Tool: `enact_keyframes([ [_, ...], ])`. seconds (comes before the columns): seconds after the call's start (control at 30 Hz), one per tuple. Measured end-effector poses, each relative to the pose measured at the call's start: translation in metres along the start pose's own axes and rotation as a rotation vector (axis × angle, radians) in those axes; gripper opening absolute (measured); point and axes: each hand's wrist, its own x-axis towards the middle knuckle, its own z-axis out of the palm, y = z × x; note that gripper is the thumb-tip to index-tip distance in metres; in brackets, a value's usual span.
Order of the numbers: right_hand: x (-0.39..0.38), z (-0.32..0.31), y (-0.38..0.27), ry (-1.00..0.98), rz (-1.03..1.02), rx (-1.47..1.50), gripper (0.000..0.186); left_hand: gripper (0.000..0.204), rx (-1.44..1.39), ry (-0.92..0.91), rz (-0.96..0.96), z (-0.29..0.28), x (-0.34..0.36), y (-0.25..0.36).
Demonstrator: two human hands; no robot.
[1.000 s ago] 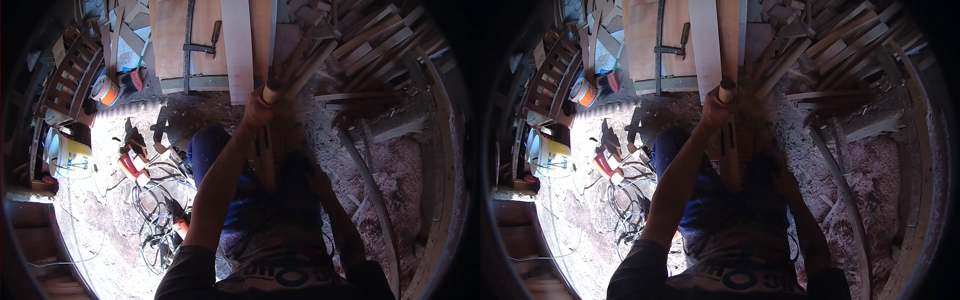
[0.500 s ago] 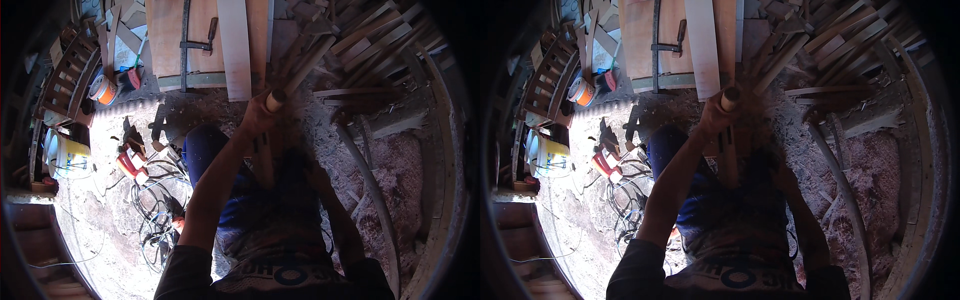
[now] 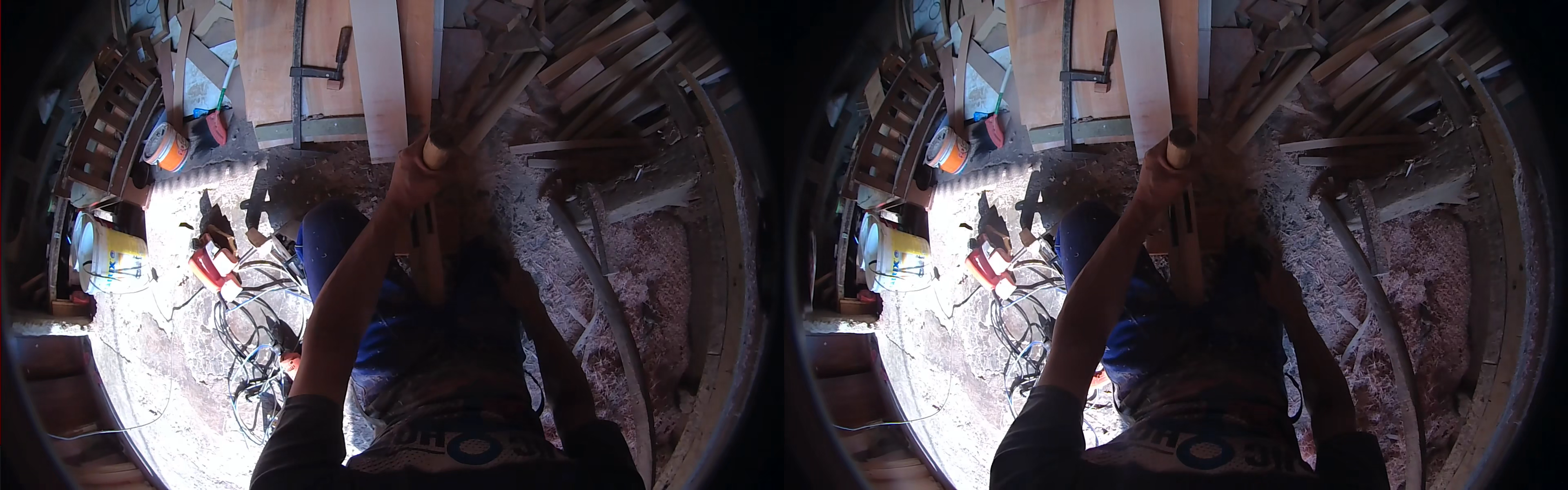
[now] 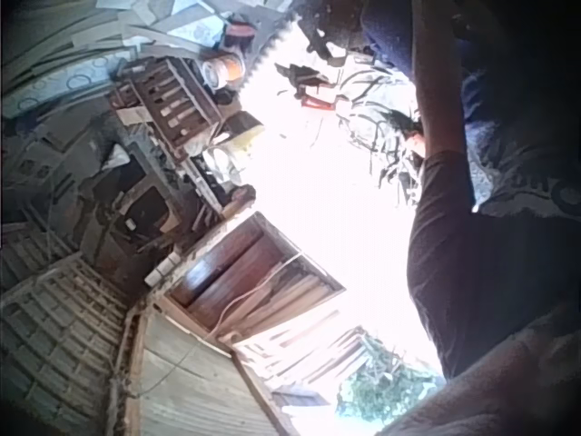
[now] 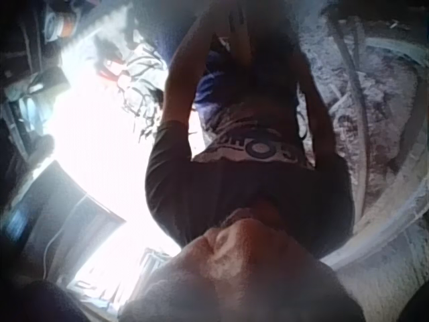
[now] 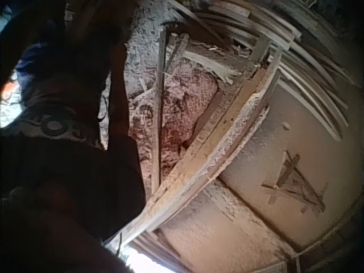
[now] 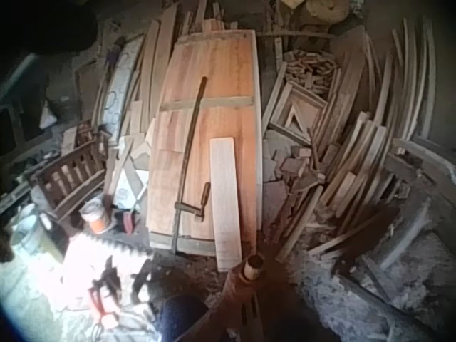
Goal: The person shapes a piece of wood using an axe, repeatedly striking the wood while holding it by hand to remove material.
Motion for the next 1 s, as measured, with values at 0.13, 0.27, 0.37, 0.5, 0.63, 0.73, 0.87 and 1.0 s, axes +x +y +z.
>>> enact_keyframes([
  [0.13,0.002,0.003,0.004,-0.009,0.001,-0.004,0.054,0.046,0.029,-0.023,-0.061,-0.001,0.001,-0.004],
  [0.27,0.006,0.007,0.009,0.0,-0.013,-0.018,0.056,0.042,0.024,-0.013,-0.028,-0.003,0.003,-0.008],
  [0.37,0.006,0.008,0.012,0.015,-0.033,-0.016,0.057,0.043,0.034,-0.009,-0.019,-0.003,0.002,-0.008],
  [0.5,0.006,0.008,0.012,0.016,-0.031,-0.018,0.057,0.044,0.026,-0.004,-0.036,-0.002,0.003,-0.006],
  [0.63,0.007,0.01,0.013,0.003,-0.015,-0.025,0.057,0.024,-0.002,-0.009,-0.061,0.0,0.008,-0.002],
  [0.73,0.008,0.01,0.017,0.005,-0.006,0.009,0.058,0.023,-0.028,-0.047,-0.056,0.0,0.012,0.0],
  [0.87,0.004,-0.003,0.009,0.001,-0.038,0.22,0.051,0.027,-0.008,-0.043,-0.017,0.0,0.007,-0.002],
  [1.0,-0.008,-0.051,-0.034,-0.196,-0.025,0.82,0.042,0.03,0.058,-0.003,-0.017,0.002,0.001,-0.006],
])
